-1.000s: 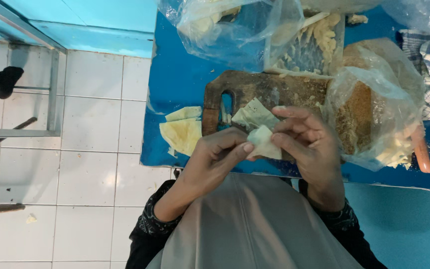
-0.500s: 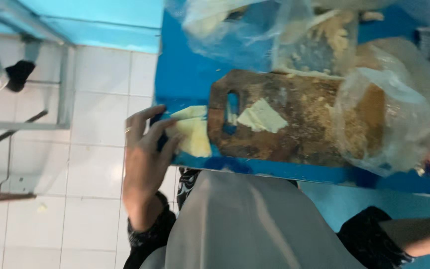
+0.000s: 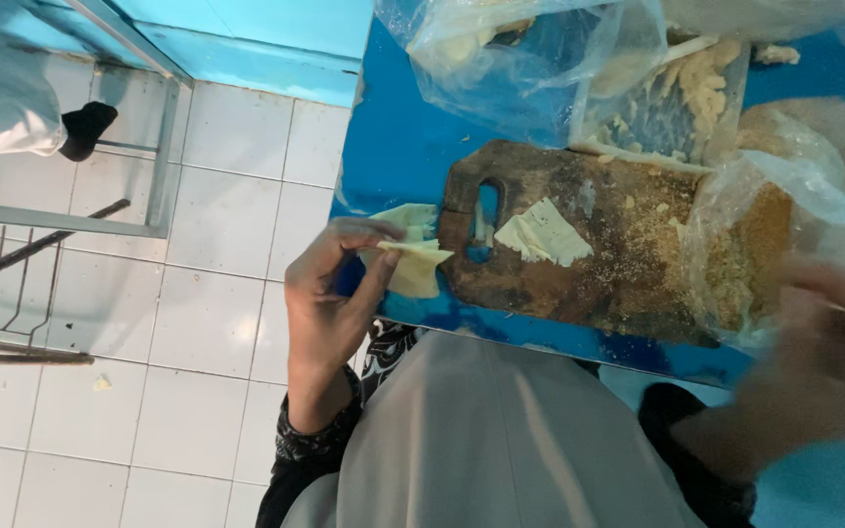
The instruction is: The person picks up thin square dough wrappers from a cutting board, folds each wrapper over by hand, and places the folded pieces into a plastic bag on the table. They work through the stack of wrappers one at a time, occasionally repositioning pieces on the board.
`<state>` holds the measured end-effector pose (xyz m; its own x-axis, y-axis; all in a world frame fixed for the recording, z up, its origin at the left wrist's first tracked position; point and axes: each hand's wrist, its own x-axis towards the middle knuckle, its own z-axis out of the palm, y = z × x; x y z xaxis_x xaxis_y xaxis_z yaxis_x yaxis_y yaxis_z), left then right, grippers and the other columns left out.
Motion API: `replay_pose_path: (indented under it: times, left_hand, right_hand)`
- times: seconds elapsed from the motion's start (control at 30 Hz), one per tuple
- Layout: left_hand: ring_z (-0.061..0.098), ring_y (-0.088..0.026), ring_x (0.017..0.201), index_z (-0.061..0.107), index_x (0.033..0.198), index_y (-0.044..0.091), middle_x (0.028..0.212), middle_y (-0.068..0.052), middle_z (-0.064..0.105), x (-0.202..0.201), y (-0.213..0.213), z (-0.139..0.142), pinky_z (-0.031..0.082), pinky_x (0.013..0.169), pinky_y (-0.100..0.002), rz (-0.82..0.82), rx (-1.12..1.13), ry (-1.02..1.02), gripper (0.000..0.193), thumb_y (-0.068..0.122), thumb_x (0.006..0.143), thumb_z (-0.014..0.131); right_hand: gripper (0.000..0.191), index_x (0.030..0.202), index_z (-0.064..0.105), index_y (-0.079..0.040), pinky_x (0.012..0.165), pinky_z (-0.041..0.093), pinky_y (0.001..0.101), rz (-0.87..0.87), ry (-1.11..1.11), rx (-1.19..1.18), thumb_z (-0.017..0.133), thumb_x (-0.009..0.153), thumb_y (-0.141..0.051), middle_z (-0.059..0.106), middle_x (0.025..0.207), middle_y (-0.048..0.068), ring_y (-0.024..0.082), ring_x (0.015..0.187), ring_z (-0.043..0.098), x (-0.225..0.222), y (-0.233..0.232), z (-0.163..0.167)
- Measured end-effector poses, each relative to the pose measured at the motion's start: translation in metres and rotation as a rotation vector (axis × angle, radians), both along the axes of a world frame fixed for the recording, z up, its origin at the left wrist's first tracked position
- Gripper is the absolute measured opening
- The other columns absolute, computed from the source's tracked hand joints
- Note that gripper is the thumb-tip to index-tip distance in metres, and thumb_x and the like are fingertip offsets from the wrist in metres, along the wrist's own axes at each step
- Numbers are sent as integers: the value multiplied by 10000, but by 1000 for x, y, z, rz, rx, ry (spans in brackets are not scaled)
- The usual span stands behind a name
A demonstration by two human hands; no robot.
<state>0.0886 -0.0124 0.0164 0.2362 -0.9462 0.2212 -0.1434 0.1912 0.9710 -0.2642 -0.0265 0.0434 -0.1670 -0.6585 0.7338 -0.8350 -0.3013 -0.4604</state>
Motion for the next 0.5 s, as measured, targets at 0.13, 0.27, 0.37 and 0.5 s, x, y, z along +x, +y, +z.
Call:
replay_pose_path:
  times: [0.13, 0.27, 0.37, 0.5]
  left_hand:
    - [677, -61, 884, 650, 1079, -11, 985, -41, 711, -2, -8, -16, 555, 774, -215, 43, 94, 384, 126, -48, 979, 718]
    - [706, -89, 864, 661, 1064, -17, 965, -78, 736, -2, -2, -21, 562, 752, -224, -7, 127, 457, 133, -69, 959, 726]
    - [726, -104, 863, 661, 1042, -24, 955, -92, 751, -3, 7, -20, 589, 745, -240, -58, 120, 478, 143, -78, 937, 741]
    - [729, -111, 896, 665, 1025, -36, 977, -94, 748, -7, 11, -19, 604, 764, -253, -131, 66, 508, 148, -100, 920, 746]
  right_hand:
    - [285, 1324, 680, -91, 897, 637, 291, 523, -112, 447, 736, 1045, -80, 747, 1204, 108, 173, 1080, 744, 72, -4, 18]
    - [500, 1333, 593, -58, 811, 625, 304, 874, -154, 618, 774, 872, -123, 708, 1236, 131, 205, 1032, 726, 120, -25, 19]
    - [557, 1397, 547, -45, 878, 640, 303, 961, -200, 607, 780, 894, -96, 702, 1211, 118, 196, 1093, 725, 140, -29, 17]
    - [476, 1383, 606, -80, 813, 668, 256, 871, -306, 690, 763, 934, -52, 745, 1067, 56, 101, 990, 762, 149, -29, 12]
